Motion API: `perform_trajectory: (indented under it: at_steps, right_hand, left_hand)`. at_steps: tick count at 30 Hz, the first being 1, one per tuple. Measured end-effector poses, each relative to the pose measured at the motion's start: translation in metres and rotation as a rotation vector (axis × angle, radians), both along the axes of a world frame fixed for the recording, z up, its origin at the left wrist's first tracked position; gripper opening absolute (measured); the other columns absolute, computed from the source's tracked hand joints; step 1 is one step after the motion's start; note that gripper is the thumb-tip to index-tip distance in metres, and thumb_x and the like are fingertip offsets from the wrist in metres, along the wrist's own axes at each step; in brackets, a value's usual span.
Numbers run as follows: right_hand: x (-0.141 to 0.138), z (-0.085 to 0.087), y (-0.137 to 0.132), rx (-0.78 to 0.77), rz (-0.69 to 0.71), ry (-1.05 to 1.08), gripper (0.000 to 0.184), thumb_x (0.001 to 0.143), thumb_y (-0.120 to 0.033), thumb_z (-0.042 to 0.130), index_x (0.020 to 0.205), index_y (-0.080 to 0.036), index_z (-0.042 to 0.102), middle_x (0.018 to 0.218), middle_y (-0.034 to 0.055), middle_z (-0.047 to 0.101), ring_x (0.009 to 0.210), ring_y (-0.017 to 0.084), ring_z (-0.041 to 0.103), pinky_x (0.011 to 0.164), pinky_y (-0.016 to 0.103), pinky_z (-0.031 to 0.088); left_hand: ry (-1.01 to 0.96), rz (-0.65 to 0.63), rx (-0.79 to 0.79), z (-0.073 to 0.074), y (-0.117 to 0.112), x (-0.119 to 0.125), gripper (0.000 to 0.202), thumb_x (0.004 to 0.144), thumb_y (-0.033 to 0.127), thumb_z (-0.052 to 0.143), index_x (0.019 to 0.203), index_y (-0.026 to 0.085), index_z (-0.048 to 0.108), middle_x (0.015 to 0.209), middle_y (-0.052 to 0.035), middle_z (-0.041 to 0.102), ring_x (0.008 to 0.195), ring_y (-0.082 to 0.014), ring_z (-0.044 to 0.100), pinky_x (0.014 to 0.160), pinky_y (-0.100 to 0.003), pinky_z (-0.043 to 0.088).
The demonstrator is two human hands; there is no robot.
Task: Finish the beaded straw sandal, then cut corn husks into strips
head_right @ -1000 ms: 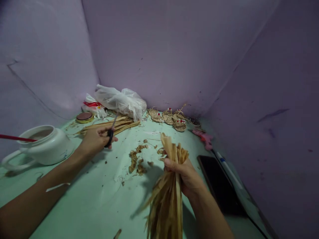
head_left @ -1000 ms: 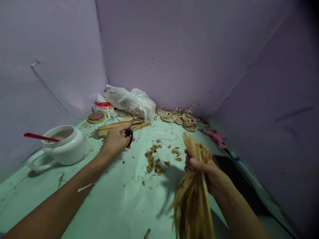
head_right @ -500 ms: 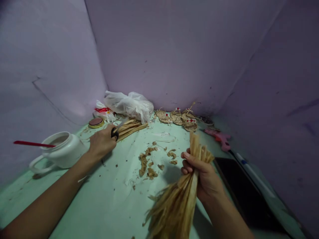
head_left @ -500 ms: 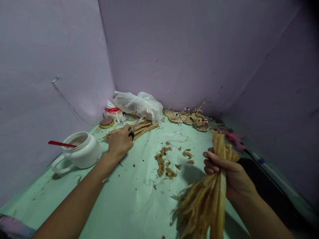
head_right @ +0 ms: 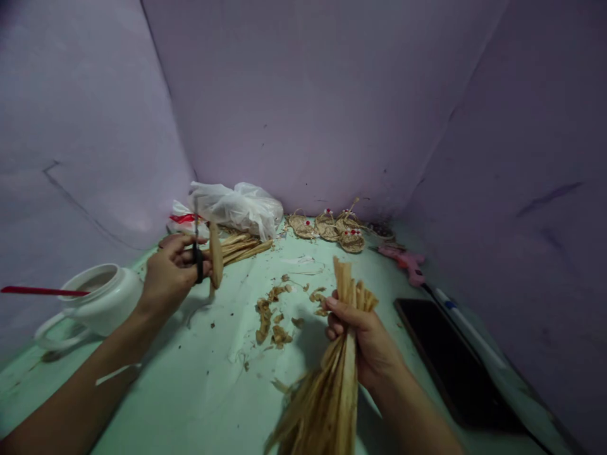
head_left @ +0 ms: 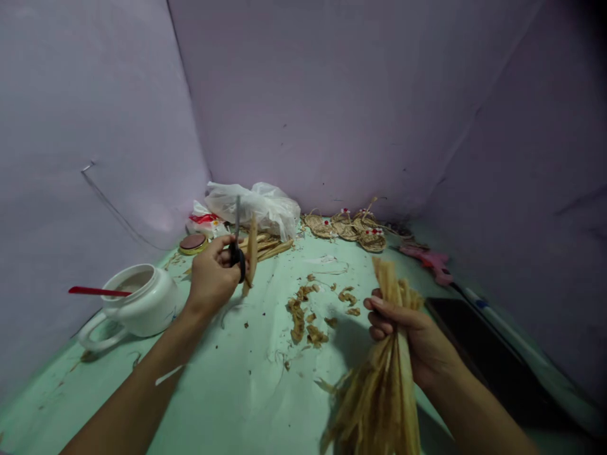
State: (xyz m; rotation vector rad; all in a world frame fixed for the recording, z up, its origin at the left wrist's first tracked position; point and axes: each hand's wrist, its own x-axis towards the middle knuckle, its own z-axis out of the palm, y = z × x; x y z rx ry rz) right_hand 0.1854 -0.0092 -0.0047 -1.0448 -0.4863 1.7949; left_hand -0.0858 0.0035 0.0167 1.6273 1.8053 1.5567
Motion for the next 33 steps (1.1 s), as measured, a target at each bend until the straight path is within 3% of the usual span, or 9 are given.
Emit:
perform_trajectory:
  at_steps: [2,4,9,14,20,23,26,30,33]
  right_hand:
    - [-0.005,-0.003,-0.002,-0.076,0.156,-0.048,0.016,0.054,-0.021,0.075,0.062,-0.013,0.063,0.035,-0.0048,0.045,0.031,0.005,0.042,0.03,0.013,0.036]
    - [-0.01,-0.006,-0.005,-0.108,0.254,-0.099,0.016,0.058,-0.023,0.073,0.064,-0.011,0.064,0.033,-0.0046,0.044,0.031,0.006,0.044,0.031,0.013,0.037]
    - [-0.023,-0.012,-0.014,-0.029,0.259,-0.068,0.018,0.056,-0.018,0.075,0.067,-0.011,0.062,0.048,-0.0006,0.059,0.036,0.005,0.049,0.035,0.012,0.039]
    - [-0.026,-0.011,-0.021,0.052,0.27,0.047,0.026,0.054,-0.018,0.077,0.076,-0.011,0.064,0.058,0.0016,0.064,0.047,0.011,0.058,0.048,0.02,0.048]
    - [-0.024,-0.01,-0.02,0.073,0.253,-0.01,0.036,0.053,-0.019,0.076,0.085,-0.01,0.064,0.068,0.0059,0.068,0.058,0.017,0.062,0.057,0.027,0.05]
    - [-0.019,-0.009,-0.017,0.054,0.218,-0.142,0.028,0.052,-0.02,0.076,0.074,-0.012,0.062,0.05,-0.0008,0.06,0.042,0.01,0.053,0.044,0.021,0.042]
    - [-0.013,-0.005,-0.013,0.087,0.174,-0.261,0.025,0.049,-0.021,0.077,0.062,-0.014,0.057,0.041,-0.0051,0.05,0.035,0.006,0.043,0.038,0.017,0.035]
    - [-0.001,-0.002,-0.006,0.106,0.15,-0.366,0.03,0.045,-0.023,0.078,0.054,-0.015,0.051,0.037,-0.006,0.045,0.033,0.005,0.037,0.033,0.017,0.027]
    - [0.007,-0.001,-0.003,0.128,0.173,-0.36,0.032,0.046,-0.025,0.078,0.052,-0.016,0.048,0.035,-0.0074,0.041,0.032,0.003,0.033,0.032,0.016,0.024]
  left_hand:
    - [-0.037,-0.101,0.168,0.002,-0.015,0.015,0.032,0.064,0.015,0.059,0.095,0.015,0.051,0.073,-0.0009,0.063,0.062,-0.0132,0.061,0.057,-0.022,0.05]
    - [0.136,-0.204,0.33,-0.004,-0.031,0.033,0.023,0.066,0.012,0.058,0.089,0.017,0.053,0.074,-0.0011,0.062,0.062,-0.0113,0.06,0.057,-0.02,0.049]
    - [0.621,-0.54,0.601,-0.033,-0.053,0.069,0.027,0.072,0.004,0.046,0.096,0.014,0.053,0.076,-0.0074,0.063,0.068,-0.0145,0.06,0.06,-0.025,0.051]
    - [0.801,-0.618,0.577,-0.037,-0.054,0.086,0.026,0.078,0.006,0.037,0.099,0.011,0.052,0.075,-0.0104,0.061,0.07,-0.0173,0.06,0.057,-0.028,0.052]
    - [0.68,-0.694,0.494,-0.043,-0.055,0.089,0.034,0.073,0.003,0.039,0.104,0.013,0.051,0.083,-0.0109,0.063,0.08,-0.0176,0.062,0.066,-0.029,0.053]
    - [0.516,-0.505,0.285,-0.04,-0.049,0.079,0.037,0.071,0.004,0.042,0.105,0.016,0.051,0.09,-0.0094,0.065,0.081,-0.0167,0.062,0.071,-0.028,0.051]
    - [0.184,-0.276,-0.16,-0.026,-0.038,0.061,0.03,0.071,0.016,0.05,0.1,0.016,0.052,0.081,-0.0059,0.066,0.072,-0.0176,0.063,0.067,-0.03,0.051]
    - [-0.202,-0.518,-0.657,-0.004,-0.03,0.044,0.035,0.065,0.035,0.06,0.091,0.014,0.05,0.065,-0.0024,0.063,0.05,-0.0136,0.057,0.047,-0.024,0.045]
    - [-0.247,-0.771,-0.76,0.0,-0.031,0.039,0.04,0.066,0.045,0.06,0.089,0.014,0.051,0.07,-0.0044,0.063,0.052,-0.0118,0.057,0.048,-0.021,0.043]
